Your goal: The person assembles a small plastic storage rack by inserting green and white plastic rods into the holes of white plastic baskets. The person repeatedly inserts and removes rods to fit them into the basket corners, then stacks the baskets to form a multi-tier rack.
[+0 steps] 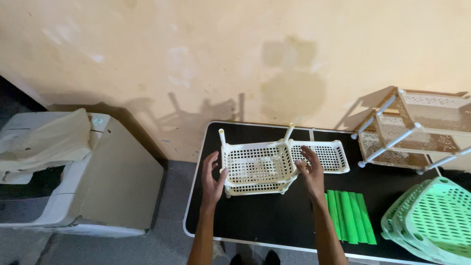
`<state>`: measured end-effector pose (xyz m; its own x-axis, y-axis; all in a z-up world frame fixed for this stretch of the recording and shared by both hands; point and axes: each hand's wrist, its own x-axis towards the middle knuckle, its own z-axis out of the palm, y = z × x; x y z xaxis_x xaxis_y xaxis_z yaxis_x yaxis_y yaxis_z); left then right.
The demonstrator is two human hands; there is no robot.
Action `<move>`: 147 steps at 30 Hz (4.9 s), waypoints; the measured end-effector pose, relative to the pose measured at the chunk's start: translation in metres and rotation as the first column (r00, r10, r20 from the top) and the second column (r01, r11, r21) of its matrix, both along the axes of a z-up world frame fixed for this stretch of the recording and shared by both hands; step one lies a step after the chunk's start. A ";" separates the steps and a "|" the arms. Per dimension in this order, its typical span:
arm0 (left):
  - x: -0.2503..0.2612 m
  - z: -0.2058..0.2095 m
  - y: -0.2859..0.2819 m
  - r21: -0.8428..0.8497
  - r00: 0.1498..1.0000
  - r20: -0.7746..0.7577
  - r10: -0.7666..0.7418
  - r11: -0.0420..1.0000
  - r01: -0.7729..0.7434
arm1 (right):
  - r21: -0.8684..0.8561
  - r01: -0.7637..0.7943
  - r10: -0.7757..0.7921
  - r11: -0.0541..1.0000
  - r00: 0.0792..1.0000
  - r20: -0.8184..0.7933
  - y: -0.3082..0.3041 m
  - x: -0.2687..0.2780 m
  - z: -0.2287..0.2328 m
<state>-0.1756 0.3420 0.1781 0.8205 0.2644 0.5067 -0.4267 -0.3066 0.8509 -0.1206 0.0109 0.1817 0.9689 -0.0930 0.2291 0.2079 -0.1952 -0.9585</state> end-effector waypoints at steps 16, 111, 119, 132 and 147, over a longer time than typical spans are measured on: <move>0.022 -0.065 -0.010 -0.090 0.952 -0.303 -0.033 0.996 0.006 | -0.201 -0.123 0.096 0.972 0.985 -0.143 0.002 0.018 -0.066; 0.113 -0.146 0.072 -0.400 0.972 -0.233 -0.014 0.913 -0.083 | -0.249 -0.043 0.057 0.968 0.997 0.051 0.095 0.041 -0.023; 0.109 -0.144 0.068 -0.401 0.998 -0.055 -0.041 0.916 0.016 | -0.335 0.109 -0.013 0.936 0.961 0.278 0.089 0.036 -0.020; 0.018 -0.029 -0.075 -0.431 0.735 -0.295 -0.610 0.772 0.467 | -0.140 -0.150 0.188 0.979 0.928 0.321 0.087 -0.025 0.112; 0.019 0.066 -0.117 -0.327 0.892 0.098 -0.441 0.832 0.448 | -0.236 -0.129 0.137 0.963 0.990 0.018 0.044 -0.070 0.071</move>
<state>-0.1569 0.2249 0.2436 0.8822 0.0276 0.4701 -0.4643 0.2182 0.8584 -0.1906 0.0548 0.2522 0.9602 0.0963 0.2623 0.2790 -0.3813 -0.8814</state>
